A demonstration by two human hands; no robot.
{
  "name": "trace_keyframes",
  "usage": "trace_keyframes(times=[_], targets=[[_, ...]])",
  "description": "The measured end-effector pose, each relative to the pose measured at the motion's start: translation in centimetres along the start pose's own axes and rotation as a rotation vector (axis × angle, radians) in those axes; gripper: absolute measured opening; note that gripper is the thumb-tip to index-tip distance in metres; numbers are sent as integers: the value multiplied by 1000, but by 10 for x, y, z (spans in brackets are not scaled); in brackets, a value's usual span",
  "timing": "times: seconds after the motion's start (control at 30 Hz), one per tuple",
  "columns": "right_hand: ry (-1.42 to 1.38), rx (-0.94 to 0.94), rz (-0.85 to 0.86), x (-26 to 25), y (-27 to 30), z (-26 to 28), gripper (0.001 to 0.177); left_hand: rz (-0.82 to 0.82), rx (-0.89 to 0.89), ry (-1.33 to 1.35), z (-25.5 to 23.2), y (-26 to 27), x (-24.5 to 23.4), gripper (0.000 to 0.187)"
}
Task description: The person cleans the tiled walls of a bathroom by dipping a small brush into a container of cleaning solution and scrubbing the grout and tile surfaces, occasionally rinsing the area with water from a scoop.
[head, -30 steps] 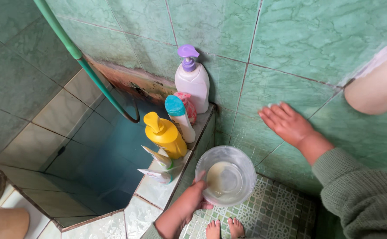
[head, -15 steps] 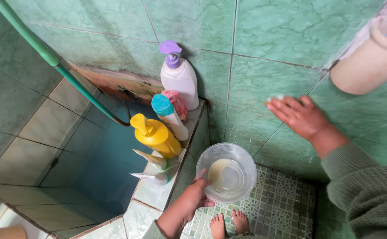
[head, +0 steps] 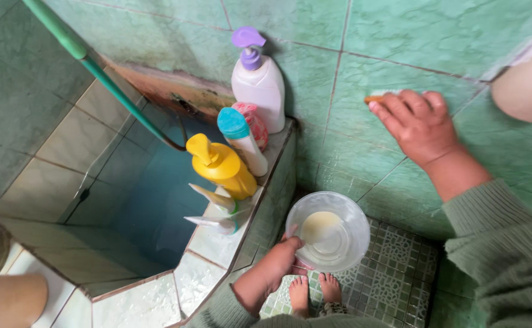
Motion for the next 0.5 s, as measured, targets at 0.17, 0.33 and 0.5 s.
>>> trace_keyframes(times=[0.17,0.33,0.5], targets=[[-287,143,302,38,31,67,26,-63,0,31,28,-7,-13,66],[-983,731,430,17,41,142,42,-162,-44,168,70,3,-33,60],[-1569,524,603,-44,-5,215,36,-296,-23,355,105,33,-32,60]])
Point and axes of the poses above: each hand's wrist, its own y-axis away from the middle knuckle, its own x-axis out of the palm, z = x × y, the point moved 3 cm from there along -y, towards the middle knuckle, and after that the axes turned 15 degrees about -z, right-handed, at the moved point
